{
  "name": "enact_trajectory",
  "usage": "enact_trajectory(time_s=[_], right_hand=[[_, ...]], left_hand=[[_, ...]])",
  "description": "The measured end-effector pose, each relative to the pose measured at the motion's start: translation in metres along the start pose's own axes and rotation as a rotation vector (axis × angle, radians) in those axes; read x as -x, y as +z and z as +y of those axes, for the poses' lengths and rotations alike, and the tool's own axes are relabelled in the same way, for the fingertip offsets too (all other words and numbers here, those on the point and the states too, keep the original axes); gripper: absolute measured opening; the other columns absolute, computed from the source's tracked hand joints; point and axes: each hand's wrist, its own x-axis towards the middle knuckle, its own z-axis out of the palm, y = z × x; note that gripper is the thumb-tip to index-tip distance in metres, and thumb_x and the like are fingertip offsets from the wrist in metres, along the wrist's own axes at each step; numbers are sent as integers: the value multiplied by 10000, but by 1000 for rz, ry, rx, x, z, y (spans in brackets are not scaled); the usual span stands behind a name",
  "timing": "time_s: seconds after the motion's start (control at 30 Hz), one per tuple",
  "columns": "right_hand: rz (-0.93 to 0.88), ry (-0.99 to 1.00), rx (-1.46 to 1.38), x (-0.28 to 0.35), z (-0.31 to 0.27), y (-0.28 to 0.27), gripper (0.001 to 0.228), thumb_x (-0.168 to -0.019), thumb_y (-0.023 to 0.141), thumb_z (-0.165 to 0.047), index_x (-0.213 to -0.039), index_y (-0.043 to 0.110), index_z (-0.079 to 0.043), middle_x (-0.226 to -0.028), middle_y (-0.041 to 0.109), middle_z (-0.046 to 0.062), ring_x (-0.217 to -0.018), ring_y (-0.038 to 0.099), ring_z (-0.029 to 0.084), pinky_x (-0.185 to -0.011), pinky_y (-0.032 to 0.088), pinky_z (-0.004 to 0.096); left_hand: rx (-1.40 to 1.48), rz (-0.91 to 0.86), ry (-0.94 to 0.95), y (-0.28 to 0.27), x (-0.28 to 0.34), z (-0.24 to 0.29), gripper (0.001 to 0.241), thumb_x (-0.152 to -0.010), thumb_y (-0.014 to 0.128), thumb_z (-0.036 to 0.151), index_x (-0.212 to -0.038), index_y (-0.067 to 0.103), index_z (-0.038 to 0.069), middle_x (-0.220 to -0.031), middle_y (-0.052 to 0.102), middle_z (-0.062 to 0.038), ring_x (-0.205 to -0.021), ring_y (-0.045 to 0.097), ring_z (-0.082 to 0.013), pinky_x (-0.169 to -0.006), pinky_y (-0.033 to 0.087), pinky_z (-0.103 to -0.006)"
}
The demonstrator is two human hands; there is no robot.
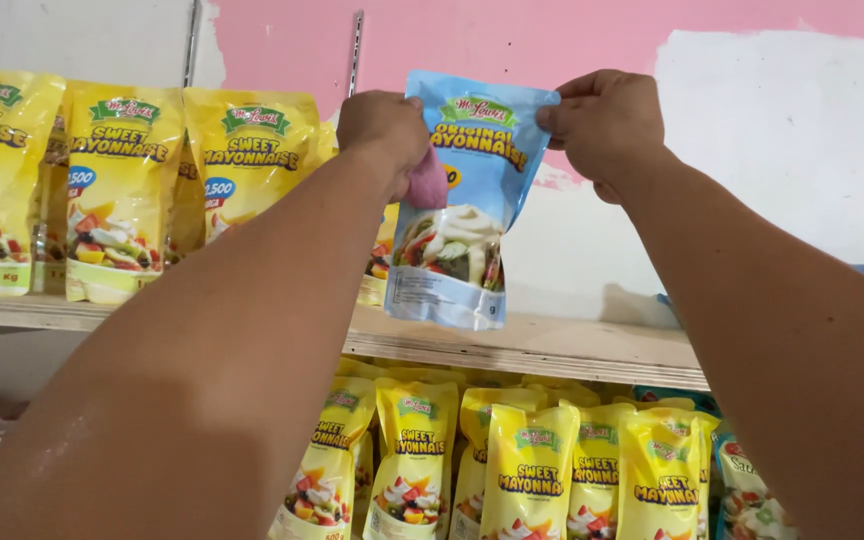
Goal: The recorder is seen organizing and arranging pouches of mayonnaise and sauce on wooden shelves in a grocery store.
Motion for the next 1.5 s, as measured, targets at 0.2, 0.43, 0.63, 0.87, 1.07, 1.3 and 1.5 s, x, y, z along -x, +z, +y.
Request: enact_trajectory(time_s=[0.2,0.43,0.63,0.87,1.07,1.3,1.5], right_hand=[[96,-250,-125,-12,35,18,213,-946,681,-38,-1158,674,-51,-1007,763,50,-831,703,103,-709,579,231],[121,-70,-148,14,53,28,295,-916,682,-115,-1210,655,-107,-929,741,-40,-811,620,102,-734,519,262],[-203,291,-233,47,52,25,348,-1004,636,-241,-1214,673,34,-1037,740,145,-983,754,269,-898,642,431],[-215,292,-183,46,52,27,366,-1020,594,-138,-1261,616,137,-976,676,188,-895,733,242,-849,668,364],[-229,-191,534,22,67,25,358,-1105,460,-253,-1138,692,17,-883,685,176,-864,724,339,-740,613,454],[-149,-216,444,27,88,35,332,-1102,447,-238,-1131,656,18,-840,672,183,-809,698,335,-699,568,466],[-160,11,175,36,86,44,325,-1047,515,-191,-1253,656,16,-891,728,95,-823,711,176,-706,590,303]], left_hand=[[-207,18,450,-4,-15,-34,182,-952,652,261,-1004,763,127,-888,772,13,-746,688,-149,-711,547,-320],[-319,-45,432,-11,0,-39,176,-987,637,378,-1081,741,271,-871,762,62,-974,744,-245,-863,581,-431],[-428,-114,335,-11,-5,-44,268,-973,606,460,-1123,729,275,-971,775,32,-1102,713,-249,-955,559,-418],[-562,-257,273,-32,38,-55,431,-1001,454,454,-1183,759,210,-1148,759,-106,-1216,651,-370,-1044,518,-497],[-544,-264,306,-40,32,-61,415,-1029,438,372,-1197,756,165,-1142,751,-156,-1200,654,-409,-1032,519,-503],[-508,-197,238,-35,47,-61,414,-1024,460,410,-1220,756,198,-1155,758,-118,-1207,663,-354,-1016,533,-467],[-530,-232,251,-35,39,-67,448,-1034,507,459,-1199,769,136,-1160,747,-163,-1212,656,-391,-1026,522,-488]])
